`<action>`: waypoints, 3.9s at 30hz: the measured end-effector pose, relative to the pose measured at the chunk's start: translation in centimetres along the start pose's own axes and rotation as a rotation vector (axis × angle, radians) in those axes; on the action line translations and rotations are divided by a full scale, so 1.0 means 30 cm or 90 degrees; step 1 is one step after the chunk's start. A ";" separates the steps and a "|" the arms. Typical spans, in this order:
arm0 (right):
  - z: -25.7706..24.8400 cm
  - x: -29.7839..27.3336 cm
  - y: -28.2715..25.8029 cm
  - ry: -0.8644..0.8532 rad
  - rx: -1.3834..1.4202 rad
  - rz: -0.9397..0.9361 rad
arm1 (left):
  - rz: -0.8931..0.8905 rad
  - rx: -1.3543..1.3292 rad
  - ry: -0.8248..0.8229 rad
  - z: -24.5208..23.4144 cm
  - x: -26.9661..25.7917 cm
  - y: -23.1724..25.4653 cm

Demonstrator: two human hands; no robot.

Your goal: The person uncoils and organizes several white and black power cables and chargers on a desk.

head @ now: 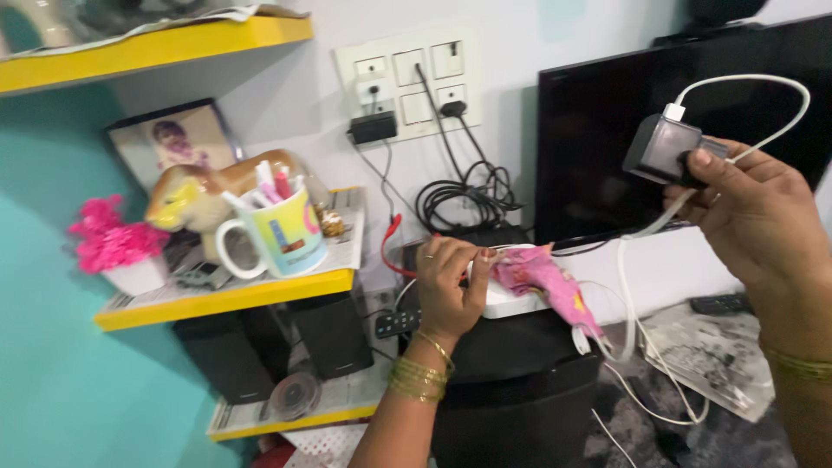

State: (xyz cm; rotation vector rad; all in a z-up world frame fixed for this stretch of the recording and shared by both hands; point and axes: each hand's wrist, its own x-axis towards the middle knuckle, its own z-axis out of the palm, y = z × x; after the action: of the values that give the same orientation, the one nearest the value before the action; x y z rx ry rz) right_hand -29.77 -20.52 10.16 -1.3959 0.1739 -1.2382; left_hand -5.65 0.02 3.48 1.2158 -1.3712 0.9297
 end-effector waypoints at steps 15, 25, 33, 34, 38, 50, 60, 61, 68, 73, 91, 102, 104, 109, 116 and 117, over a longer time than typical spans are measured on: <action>-0.266 -0.098 -0.016 0.092 -0.162 0.152 | -0.393 -0.624 -0.232 0.435 -0.045 0.439; -0.401 -0.204 -0.069 0.098 -0.473 0.169 | -0.503 -0.909 -0.207 0.591 -0.143 0.540; -0.606 -0.304 0.039 0.063 -0.301 -0.014 | -0.233 -0.485 -0.209 0.538 -0.232 0.594; -0.650 -0.293 0.055 0.093 -0.285 -0.034 | -0.166 -0.387 -0.215 0.530 -0.254 0.583; -0.778 -0.242 0.094 0.110 -0.076 -0.067 | -0.168 -0.460 -0.385 0.592 -0.363 0.557; -0.419 -0.255 0.213 0.115 -0.058 0.161 | -0.522 -0.781 -0.171 0.704 -0.393 0.518; -0.396 -0.306 0.329 0.060 -0.181 0.223 | -0.624 -0.926 -0.009 0.745 -0.393 0.478; -0.407 -0.308 0.321 0.052 -0.228 0.224 | -0.655 -0.934 -0.008 0.733 -0.382 0.484; -0.494 -0.311 0.300 0.135 -0.359 0.046 | -0.669 -0.883 0.080 0.674 -0.287 0.470; -0.454 -0.354 0.341 -0.021 -0.697 0.010 | -0.631 -0.926 0.054 0.685 -0.274 0.473; -0.547 -0.176 0.114 -0.222 -0.694 -0.078 | -0.430 -0.762 -0.423 0.677 -0.319 0.440; -0.641 -0.320 0.618 -0.234 -0.634 0.159 | -0.710 -0.934 -0.107 0.768 -0.331 0.400; -0.573 -0.371 0.557 -0.254 -0.655 0.177 | -0.697 -0.871 -0.030 0.777 -0.330 0.396; -0.463 -0.449 0.351 -0.231 -0.825 0.049 | -0.565 -0.663 -0.025 0.768 -0.322 0.358; -0.475 -0.464 0.278 -0.304 -0.816 -0.048 | -0.597 -0.716 -0.023 0.781 -0.294 0.375; -0.468 -0.466 0.270 -0.317 -0.773 -0.106 | -0.582 -0.689 -0.049 0.777 -0.290 0.386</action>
State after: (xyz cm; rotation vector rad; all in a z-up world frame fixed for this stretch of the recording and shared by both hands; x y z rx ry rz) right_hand -41.49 -21.63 -7.71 -2.7608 0.5182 -0.8401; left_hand -22.03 -18.78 -7.98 0.8208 -0.9296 -0.4853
